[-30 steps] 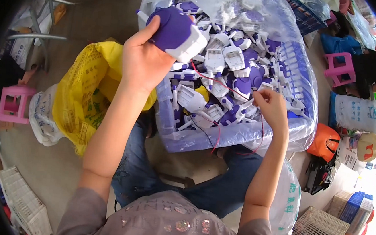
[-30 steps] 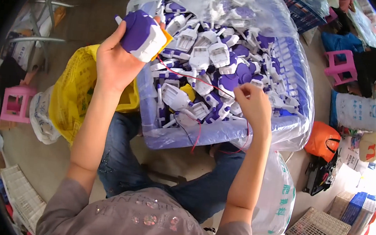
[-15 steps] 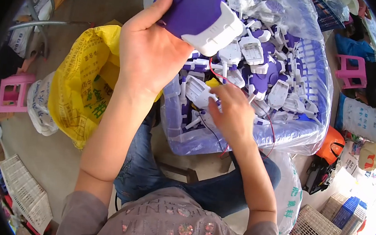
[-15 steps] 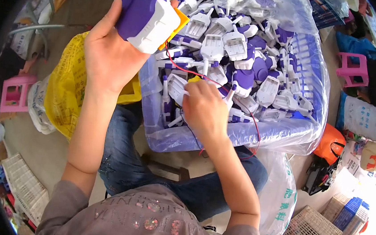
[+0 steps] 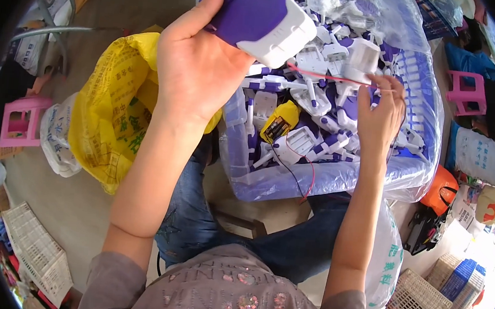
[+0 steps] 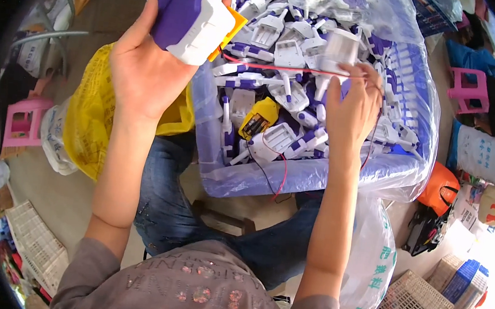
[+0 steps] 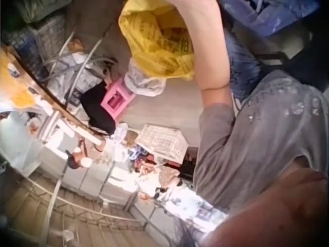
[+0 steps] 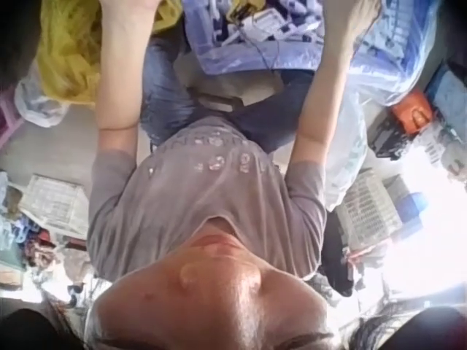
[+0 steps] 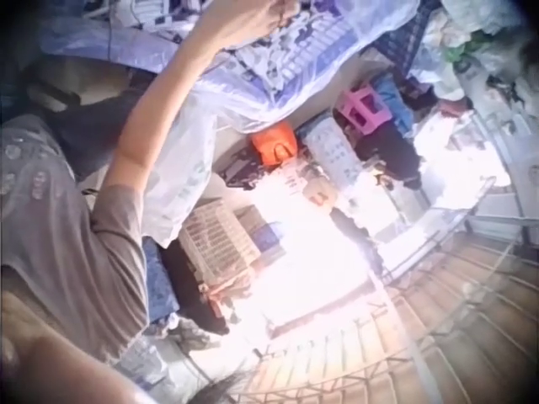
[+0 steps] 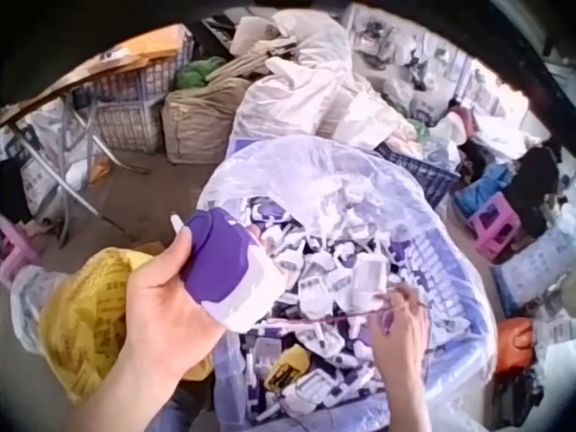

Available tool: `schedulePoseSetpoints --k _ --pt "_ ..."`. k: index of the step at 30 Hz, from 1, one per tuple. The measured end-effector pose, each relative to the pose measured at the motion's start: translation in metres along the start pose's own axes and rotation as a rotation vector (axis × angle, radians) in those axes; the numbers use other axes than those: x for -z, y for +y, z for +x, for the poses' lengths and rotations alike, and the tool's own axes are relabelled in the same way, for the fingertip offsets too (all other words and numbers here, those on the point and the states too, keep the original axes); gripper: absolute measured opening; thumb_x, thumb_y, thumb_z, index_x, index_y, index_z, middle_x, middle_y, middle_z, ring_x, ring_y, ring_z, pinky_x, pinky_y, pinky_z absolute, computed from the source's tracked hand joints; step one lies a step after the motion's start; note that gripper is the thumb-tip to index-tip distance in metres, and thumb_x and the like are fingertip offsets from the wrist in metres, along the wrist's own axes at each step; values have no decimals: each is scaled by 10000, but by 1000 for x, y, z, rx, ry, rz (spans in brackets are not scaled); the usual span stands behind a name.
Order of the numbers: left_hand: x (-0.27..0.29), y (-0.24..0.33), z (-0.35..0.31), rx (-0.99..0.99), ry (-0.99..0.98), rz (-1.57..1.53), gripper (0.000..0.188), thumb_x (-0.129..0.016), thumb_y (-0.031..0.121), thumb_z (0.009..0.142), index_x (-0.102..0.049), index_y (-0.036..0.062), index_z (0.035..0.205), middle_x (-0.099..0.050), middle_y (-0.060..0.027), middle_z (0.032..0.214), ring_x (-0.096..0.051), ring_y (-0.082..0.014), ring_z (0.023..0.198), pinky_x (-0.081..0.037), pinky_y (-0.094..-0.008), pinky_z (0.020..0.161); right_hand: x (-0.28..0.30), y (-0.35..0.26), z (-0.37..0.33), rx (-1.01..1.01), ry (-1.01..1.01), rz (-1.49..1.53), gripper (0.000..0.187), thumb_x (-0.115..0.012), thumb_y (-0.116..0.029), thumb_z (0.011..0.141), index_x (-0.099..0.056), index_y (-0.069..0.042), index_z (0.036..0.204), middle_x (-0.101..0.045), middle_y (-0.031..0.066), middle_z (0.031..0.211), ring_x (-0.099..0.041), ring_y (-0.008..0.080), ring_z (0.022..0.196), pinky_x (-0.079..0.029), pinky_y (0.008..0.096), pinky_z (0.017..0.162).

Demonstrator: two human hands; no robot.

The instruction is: Testing the electronic functionality of plastic toy gun components using a handheld tester.

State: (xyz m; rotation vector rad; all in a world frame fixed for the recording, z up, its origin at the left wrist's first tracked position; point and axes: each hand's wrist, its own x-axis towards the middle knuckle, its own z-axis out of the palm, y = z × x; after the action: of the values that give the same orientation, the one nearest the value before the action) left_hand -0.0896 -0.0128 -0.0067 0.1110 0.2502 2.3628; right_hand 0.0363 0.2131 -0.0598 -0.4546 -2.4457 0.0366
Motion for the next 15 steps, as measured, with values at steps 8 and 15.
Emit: schedulePoseSetpoints --k 8,15 --pt "-3 -16 3 13 47 -11 405 -450 236 920 -447 -17 1236 -434 -195 1307 -379 -294 1252 -264 -429 1057 -68 -52 -68 415 -660 144 217 -555 -33 724 -604 -129 912 -581 -2 1035 -551 233 982 -487 358 720" --pt "11 -14 1 -60 150 168 286 -510 213 902 -540 20 1111 -589 -70 1103 -537 -199 1046 -372 -362 960 -87 -42 -61 402 -761 127 173 -539 -88 749 -602 -150 898 -565 24 978 -502 225 1041 -470 363 779"
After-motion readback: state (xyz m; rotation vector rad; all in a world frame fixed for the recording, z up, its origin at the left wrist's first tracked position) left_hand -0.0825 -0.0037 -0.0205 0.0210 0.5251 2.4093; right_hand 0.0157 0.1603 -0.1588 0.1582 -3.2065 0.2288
